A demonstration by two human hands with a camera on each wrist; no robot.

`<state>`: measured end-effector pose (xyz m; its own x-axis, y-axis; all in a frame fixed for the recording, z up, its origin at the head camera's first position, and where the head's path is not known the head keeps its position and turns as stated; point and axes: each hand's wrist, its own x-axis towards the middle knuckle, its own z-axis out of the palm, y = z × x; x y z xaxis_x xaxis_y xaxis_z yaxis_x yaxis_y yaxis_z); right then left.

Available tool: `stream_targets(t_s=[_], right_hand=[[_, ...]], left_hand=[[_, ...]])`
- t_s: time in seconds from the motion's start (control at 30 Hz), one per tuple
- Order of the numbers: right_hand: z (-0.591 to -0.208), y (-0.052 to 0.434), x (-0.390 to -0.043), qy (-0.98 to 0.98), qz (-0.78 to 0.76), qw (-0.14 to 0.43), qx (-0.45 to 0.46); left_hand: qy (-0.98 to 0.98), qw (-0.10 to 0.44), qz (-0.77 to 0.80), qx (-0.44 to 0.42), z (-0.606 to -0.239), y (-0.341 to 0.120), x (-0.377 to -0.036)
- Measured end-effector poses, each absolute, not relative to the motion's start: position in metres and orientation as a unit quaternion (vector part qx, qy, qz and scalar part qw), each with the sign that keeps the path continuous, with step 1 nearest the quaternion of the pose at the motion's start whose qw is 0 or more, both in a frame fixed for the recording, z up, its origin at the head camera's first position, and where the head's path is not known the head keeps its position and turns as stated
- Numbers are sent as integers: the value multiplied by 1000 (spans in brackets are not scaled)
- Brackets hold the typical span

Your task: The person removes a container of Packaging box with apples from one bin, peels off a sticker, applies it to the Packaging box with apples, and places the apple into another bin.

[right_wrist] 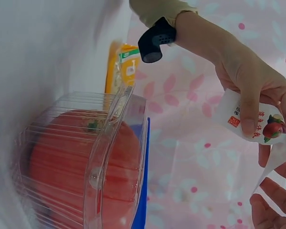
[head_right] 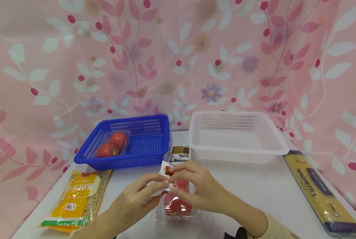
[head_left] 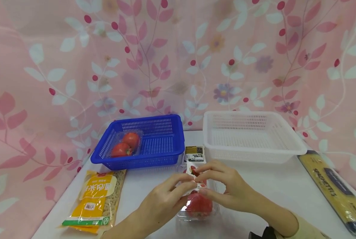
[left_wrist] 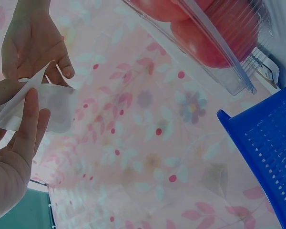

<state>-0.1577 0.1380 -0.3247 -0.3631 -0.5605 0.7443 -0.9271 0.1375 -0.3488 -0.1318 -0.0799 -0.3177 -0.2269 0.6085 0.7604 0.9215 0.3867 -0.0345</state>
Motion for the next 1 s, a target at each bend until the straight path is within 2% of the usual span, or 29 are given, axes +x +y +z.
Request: stream_targets(t_s=[0.2,0.4,0.5,0.7,1.0], right_hand=[[-326,140,-159,-720,423,202,512],[-326,141,-161,-715,453,218,485],[-324,139,-162,-705,500,195,464],[-322,135,-166,-694,581,115,410],[-321,134,-166,-716,578,112,375]], left_hand=[[-742,375,-199,-519,-320,-81,-134],[-751,379,-184,-509,-321,-82,-134],[-750,385,-178,-508,-321,-82,-134],[-730,397,-190,-523,-323,-81,-133],[-727,397,-197,-525,-324,-82,-135]])
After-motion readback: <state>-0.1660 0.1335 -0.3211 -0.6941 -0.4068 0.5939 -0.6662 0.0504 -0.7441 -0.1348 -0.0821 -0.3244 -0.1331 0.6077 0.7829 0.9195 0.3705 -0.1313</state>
